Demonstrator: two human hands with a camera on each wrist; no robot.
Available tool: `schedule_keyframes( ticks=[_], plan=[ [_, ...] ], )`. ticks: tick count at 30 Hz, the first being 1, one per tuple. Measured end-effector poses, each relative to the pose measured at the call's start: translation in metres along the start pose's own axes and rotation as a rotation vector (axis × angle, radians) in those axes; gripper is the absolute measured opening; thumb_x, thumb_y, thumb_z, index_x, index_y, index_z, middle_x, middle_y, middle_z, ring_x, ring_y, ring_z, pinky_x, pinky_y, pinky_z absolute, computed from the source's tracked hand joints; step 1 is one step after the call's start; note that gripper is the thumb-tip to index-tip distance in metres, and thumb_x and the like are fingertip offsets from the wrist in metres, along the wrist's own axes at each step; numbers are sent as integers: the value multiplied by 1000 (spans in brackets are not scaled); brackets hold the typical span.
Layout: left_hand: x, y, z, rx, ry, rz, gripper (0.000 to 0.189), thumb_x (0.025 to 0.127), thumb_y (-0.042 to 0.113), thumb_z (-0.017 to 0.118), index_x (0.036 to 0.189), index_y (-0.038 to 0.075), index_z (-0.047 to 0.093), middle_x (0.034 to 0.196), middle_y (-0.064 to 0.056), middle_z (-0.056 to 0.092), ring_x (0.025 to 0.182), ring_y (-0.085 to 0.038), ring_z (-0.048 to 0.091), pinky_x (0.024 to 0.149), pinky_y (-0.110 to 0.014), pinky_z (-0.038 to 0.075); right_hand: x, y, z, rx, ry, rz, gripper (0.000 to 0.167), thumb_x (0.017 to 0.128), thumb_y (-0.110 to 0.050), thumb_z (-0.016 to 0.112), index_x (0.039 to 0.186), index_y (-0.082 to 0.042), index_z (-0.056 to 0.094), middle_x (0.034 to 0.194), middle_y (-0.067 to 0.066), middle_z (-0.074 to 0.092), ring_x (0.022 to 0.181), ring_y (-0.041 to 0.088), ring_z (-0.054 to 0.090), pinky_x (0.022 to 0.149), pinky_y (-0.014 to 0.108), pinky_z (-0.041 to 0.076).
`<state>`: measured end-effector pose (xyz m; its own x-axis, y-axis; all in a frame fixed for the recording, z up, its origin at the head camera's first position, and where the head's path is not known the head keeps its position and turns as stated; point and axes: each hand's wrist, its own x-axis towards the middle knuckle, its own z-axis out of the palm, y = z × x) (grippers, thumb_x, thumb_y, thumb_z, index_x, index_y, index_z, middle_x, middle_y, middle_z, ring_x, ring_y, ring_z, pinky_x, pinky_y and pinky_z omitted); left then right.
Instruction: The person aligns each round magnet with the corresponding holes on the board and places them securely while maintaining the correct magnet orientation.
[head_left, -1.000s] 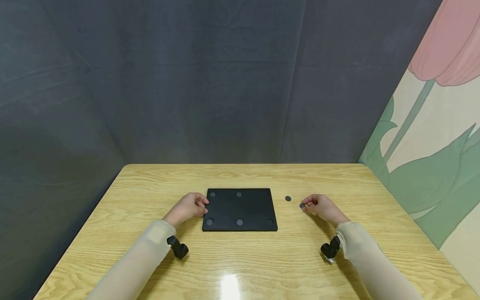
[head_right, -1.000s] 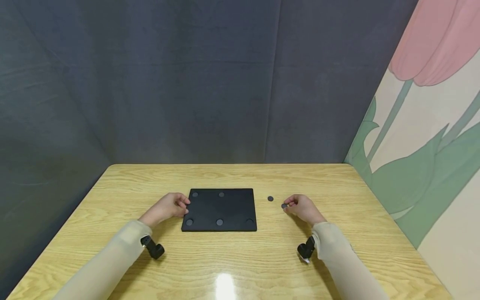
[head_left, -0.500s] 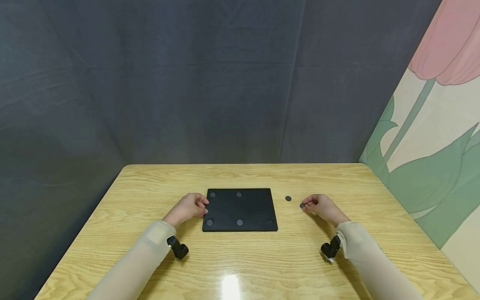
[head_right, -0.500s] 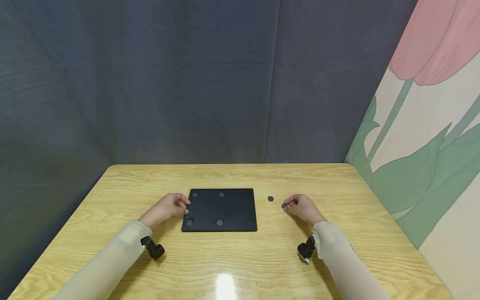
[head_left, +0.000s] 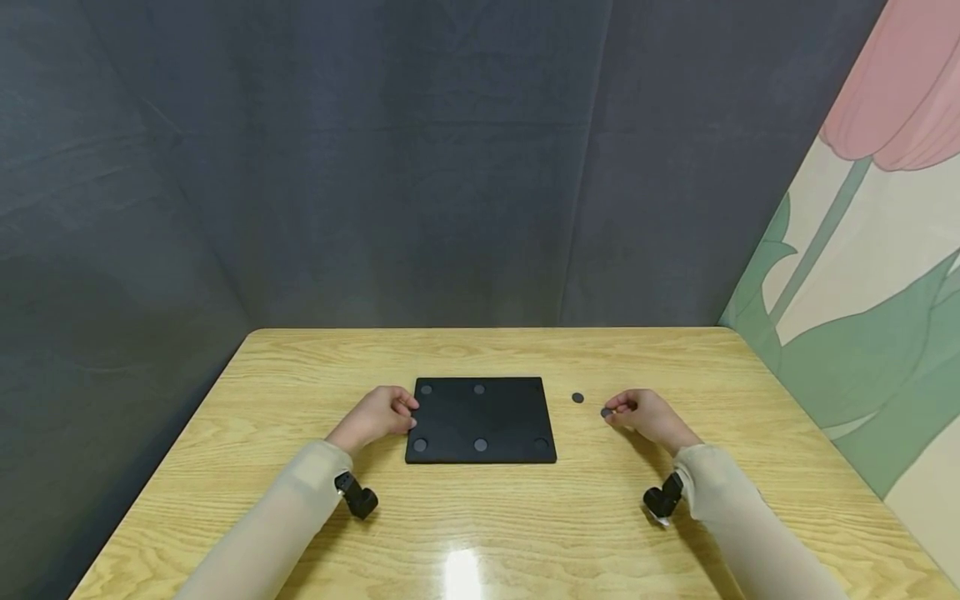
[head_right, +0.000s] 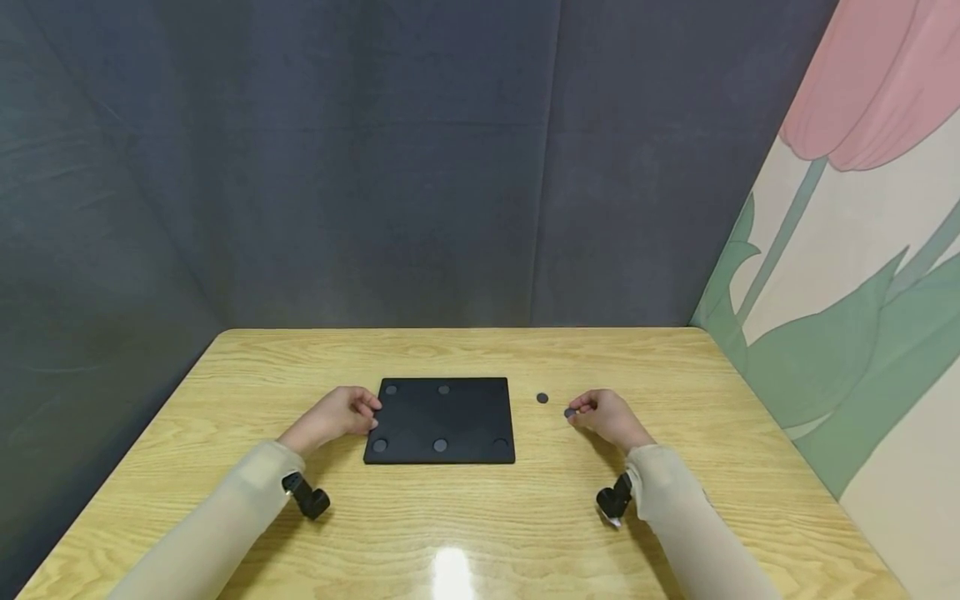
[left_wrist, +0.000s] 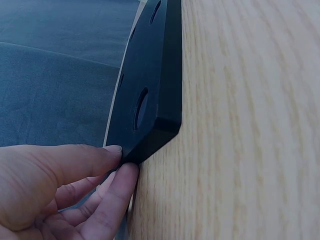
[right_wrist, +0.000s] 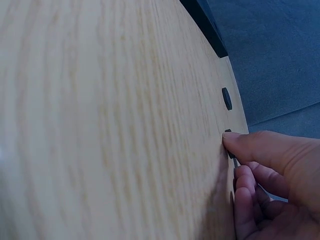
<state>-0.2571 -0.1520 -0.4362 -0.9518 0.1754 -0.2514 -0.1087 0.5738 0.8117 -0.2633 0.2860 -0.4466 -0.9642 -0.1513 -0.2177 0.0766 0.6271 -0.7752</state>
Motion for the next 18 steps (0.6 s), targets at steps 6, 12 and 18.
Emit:
schedule_keyframes(
  ticks=[6,12,18],
  plan=[
    [0,0,0,-7,-10,6,25,82,-9,64,106,-1,62,90,-12,59,79,-19,62,69,-28,52,0,0,0,0,4,6,26,91,-13,67,109,4,60,88,5,56,75,16,46,60,25,41],
    [1,1,-1,-15,-8,4,25,82,-10,64,105,-2,62,89,-12,58,77,-18,60,68,-29,51,-2,-1,1,-4,9,6,26,90,-13,68,108,4,60,89,6,57,76,16,47,60,24,41],
    [2,-1,0,-18,-7,4,24,83,-10,64,105,-2,62,90,-12,58,78,-19,60,68,-29,51,-3,-3,1,-2,2,-14,24,91,-12,67,107,5,60,89,7,58,75,16,48,59,24,42]
  ],
)
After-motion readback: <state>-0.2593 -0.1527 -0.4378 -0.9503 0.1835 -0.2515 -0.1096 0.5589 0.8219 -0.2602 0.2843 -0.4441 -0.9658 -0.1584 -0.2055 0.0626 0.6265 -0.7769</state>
